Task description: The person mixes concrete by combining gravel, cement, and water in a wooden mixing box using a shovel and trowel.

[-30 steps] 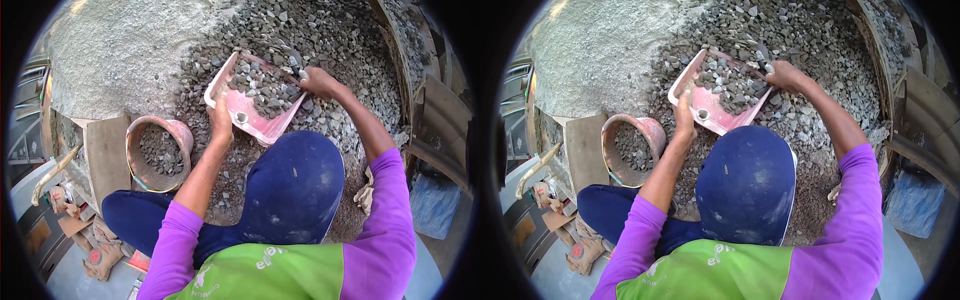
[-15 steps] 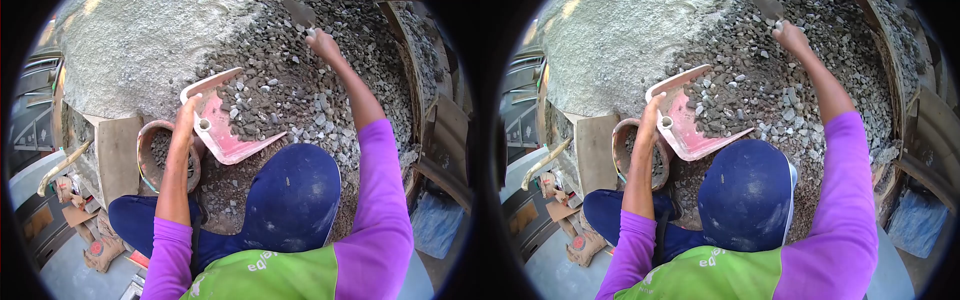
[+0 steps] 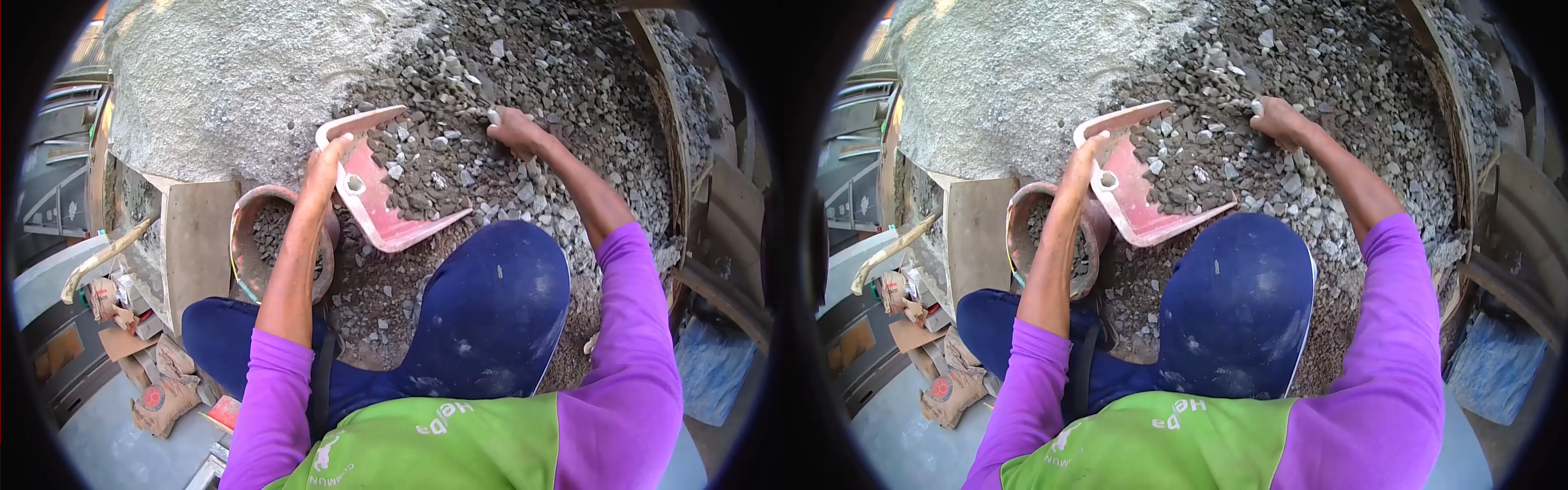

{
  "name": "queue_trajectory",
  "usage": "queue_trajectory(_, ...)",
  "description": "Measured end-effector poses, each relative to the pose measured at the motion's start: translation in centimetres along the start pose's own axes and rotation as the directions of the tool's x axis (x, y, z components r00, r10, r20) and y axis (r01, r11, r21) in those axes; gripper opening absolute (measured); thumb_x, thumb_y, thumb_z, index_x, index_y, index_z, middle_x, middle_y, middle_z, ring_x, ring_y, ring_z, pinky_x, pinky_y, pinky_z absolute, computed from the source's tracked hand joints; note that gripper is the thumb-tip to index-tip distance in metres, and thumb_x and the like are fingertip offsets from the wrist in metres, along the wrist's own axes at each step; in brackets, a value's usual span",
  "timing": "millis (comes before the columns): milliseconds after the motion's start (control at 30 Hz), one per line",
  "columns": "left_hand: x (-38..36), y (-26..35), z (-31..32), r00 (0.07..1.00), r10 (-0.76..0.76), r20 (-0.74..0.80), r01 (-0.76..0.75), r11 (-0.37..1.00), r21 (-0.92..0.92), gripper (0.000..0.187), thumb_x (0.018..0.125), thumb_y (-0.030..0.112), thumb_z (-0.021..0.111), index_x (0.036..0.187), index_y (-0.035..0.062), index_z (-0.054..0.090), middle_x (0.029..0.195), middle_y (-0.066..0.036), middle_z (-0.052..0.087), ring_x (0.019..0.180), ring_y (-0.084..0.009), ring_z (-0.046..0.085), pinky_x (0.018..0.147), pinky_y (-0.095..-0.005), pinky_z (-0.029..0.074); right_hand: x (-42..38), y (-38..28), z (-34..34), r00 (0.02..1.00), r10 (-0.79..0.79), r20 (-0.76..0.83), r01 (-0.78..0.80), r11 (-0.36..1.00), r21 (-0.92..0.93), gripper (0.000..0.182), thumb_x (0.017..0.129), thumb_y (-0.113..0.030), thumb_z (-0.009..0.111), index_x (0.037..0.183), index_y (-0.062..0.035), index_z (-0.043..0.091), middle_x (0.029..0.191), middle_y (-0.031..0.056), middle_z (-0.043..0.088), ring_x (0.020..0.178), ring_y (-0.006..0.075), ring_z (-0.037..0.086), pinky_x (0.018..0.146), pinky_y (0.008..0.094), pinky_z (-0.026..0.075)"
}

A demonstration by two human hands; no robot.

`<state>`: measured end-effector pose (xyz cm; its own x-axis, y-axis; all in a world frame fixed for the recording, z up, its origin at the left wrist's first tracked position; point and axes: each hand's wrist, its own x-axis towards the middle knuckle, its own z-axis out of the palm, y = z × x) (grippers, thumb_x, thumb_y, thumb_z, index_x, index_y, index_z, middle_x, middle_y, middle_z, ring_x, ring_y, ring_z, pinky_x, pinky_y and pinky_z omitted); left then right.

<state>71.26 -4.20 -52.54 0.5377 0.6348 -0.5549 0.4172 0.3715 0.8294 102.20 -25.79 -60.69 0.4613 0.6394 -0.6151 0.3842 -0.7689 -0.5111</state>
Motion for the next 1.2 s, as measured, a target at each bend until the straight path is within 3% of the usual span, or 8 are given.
queue_trajectory(333, -1.4, -0.8, -0.2, 0.997, 0.066, 0.035, -0.069, 0.996, 0.063, 0.041, 0.093, 0.031, 0.062, 0.117, -0.0018, 0.066, 0.095, -0.009, 0.069, 0.075, -0.0175, 0.067, 0.064, -0.0313, 0.055, -13.3, -6.6, 6.4, 0.941, -0.325, 0.09, 0.338, 0.902, -0.269, 0.042, 0.092, -0.029, 0.063, 0.119, 0.0029, 0.058, 0.098, 0.0272, 0.071, 0.092, 0.0442, 0.07, 0.084, 0.0516, 0.056)
queue_trajectory(467, 0.0, -2.7, -1.8, 0.997, 0.072, -0.003, -0.07, 0.978, 0.197, 0.037, 0.091, 0.031, 0.062, 0.11, -0.0006, 0.068, 0.091, -0.006, 0.067, 0.073, -0.0151, 0.06, 0.064, -0.03, 0.048, -12.1, -1.5, 0.1, 0.979, 0.119, -0.167, -0.133, 0.988, -0.075, 0.043, 0.092, -0.025, 0.059, 0.124, 0.0039, 0.06, 0.101, 0.0264, 0.073, 0.091, 0.0377, 0.074, 0.081, 0.0483, 0.059)
queue_trajectory(533, -0.2, -3.0, -1.3, 0.993, 0.118, 0.008, -0.118, 0.984, 0.133, 0.038, 0.09, 0.032, 0.062, 0.109, -0.0002, 0.068, 0.091, -0.006, 0.067, 0.073, -0.0142, 0.058, 0.062, -0.0294, 0.046, -8.5, 8.6, -1.0, 0.852, 0.125, -0.508, -0.21, 0.971, -0.113, 0.04, 0.091, -0.024, 0.059, 0.116, 0.0063, 0.065, 0.092, 0.0226, 0.075, 0.076, 0.0296, 0.076, 0.066, 0.0437, 0.06)
queue_trajectory(633, 0.0, -2.9, -0.9, 0.994, 0.101, -0.039, -0.098, 0.993, 0.072, 0.035, 0.087, 0.03, 0.064, 0.105, 0.0015, 0.069, 0.082, -0.003, 0.063, 0.068, -0.0133, 0.056, 0.059, -0.0282, 0.043, -8.5, 13.3, -1.7, 0.866, 0.432, -0.252, -0.407, 0.902, 0.146, 0.036, 0.088, -0.025, 0.061, 0.101, 0.0077, 0.07, 0.083, 0.0207, 0.074, 0.065, 0.025, 0.075, 0.06, 0.0402, 0.06)
queue_trajectory(933, 0.3, -3.4, -1.2, 0.981, 0.194, -0.027, -0.188, 0.971, 0.146, 0.028, 0.082, 0.028, 0.066, 0.095, 0.0034, 0.067, 0.077, 0.0, 0.058, 0.068, -0.0126, 0.053, 0.06, -0.0295, 0.04, -13.8, 6.6, 4.3, 0.924, 0.341, -0.172, -0.317, 0.936, 0.15, 0.042, 0.085, -0.024, 0.065, 0.079, 0.0178, 0.066, 0.069, 0.0251, 0.069, 0.056, 0.028, 0.071, 0.054, 0.0425, 0.057)
queue_trajectory(1067, 0.1, -3.6, -1.4, 0.991, 0.127, -0.048, -0.118, 0.98, 0.16, 0.03, 0.08, 0.029, 0.067, 0.094, 0.0023, 0.066, 0.078, -0.002, 0.059, 0.07, -0.0141, 0.055, 0.062, -0.0308, 0.043, -13.1, 6.0, 7.3, 0.991, 0.129, -0.028, -0.128, 0.991, 0.038, 0.041, 0.085, -0.029, 0.067, 0.085, 0.0116, 0.071, 0.088, 0.0238, 0.074, 0.076, 0.0293, 0.075, 0.069, 0.0422, 0.057)
queue_trajectory(1100, 0.0, -3.5, -1.4, 0.992, 0.119, -0.052, -0.11, 0.981, 0.158, 0.032, 0.08, 0.03, 0.067, 0.094, 0.0012, 0.066, 0.078, -0.003, 0.06, 0.069, -0.0149, 0.056, 0.062, -0.0316, 0.045, -13.8, 3.4, 7.9, 0.957, 0.286, 0.054, -0.291, 0.943, 0.161, 0.041, 0.084, -0.031, 0.071, 0.097, 0.007, 0.073, 0.096, 0.0215, 0.076, 0.091, 0.0333, 0.075, 0.082, 0.0426, 0.057)
queue_trajectory(1200, -0.6, -3.5, -1.2, 0.987, 0.154, -0.046, -0.147, 0.981, 0.13, 0.033, 0.08, 0.03, 0.067, 0.094, 0.0007, 0.066, 0.077, -0.004, 0.06, 0.066, -0.0149, 0.055, 0.06, -0.031, 0.044, -13.3, 0.8, 11.6, 0.979, 0.128, -0.161, -0.131, 0.991, -0.013, 0.045, 0.086, -0.035, 0.066, 0.114, 0.0013, 0.069, 0.108, 0.0274, 0.072, 0.099, 0.0415, 0.071, 0.091, 0.0473, 0.055)
